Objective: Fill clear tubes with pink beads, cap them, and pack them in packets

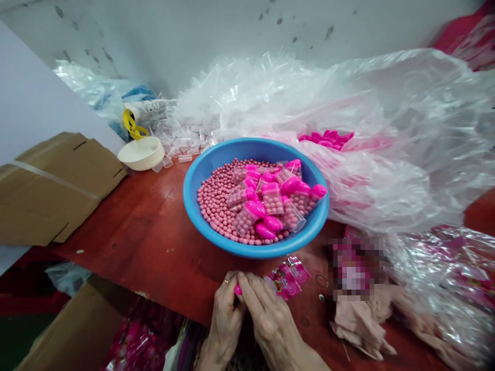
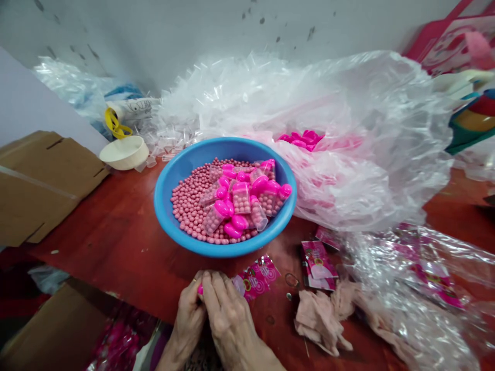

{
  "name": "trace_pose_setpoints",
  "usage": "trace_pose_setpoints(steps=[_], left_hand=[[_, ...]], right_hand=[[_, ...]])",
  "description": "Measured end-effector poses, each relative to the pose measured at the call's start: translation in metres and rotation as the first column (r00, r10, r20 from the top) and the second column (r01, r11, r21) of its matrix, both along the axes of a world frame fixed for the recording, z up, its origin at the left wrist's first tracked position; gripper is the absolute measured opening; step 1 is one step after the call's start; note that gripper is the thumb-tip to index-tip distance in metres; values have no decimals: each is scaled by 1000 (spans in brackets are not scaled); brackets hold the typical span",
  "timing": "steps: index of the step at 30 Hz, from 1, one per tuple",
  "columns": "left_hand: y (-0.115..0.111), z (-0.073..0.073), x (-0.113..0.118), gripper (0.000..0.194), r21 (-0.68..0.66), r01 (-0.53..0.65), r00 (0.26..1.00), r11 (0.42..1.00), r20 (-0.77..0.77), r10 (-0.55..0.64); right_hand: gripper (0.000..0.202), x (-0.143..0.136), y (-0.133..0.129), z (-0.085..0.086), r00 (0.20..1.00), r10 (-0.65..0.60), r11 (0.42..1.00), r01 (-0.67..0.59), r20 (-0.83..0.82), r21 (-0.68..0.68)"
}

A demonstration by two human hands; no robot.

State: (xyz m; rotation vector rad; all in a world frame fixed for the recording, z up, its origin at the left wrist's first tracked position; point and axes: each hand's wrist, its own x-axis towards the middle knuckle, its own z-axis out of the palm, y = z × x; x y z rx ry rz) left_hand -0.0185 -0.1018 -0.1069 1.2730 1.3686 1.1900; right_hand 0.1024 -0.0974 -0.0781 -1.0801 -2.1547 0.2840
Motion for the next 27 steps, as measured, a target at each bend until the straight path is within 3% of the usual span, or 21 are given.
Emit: trace_pose_setpoints(steps=[5,11,15,19,21,27], left_hand=[[-7,12,3,6,-115,-27,999,993,36,32],[-16,38,9,55,-318,-29,961,948,254,114],[-12,58,12,52,-384,-40,918,923,350,185],[-12,67,13,53,-463,5,893,886,400,204],[-13,68,11,56,-489,27,905,872,383,187],[-23,69,1,56,-392,74,971,917,238,23]], right_hand=[[40,8,8,4,986,-17,983,-13,-167,-182],[40,25,12,23,933,-141,893,-24,-330,-450],[38,29,-2,21,946,-167,862,3,-279,-507],[80,23,-13,14,993,-17,942,-22,-114,-335],[88,19,-15,9,994,-18,980,-3,-104,-198],[60,12,-18,-2,988,-124,991,127,-93,31]])
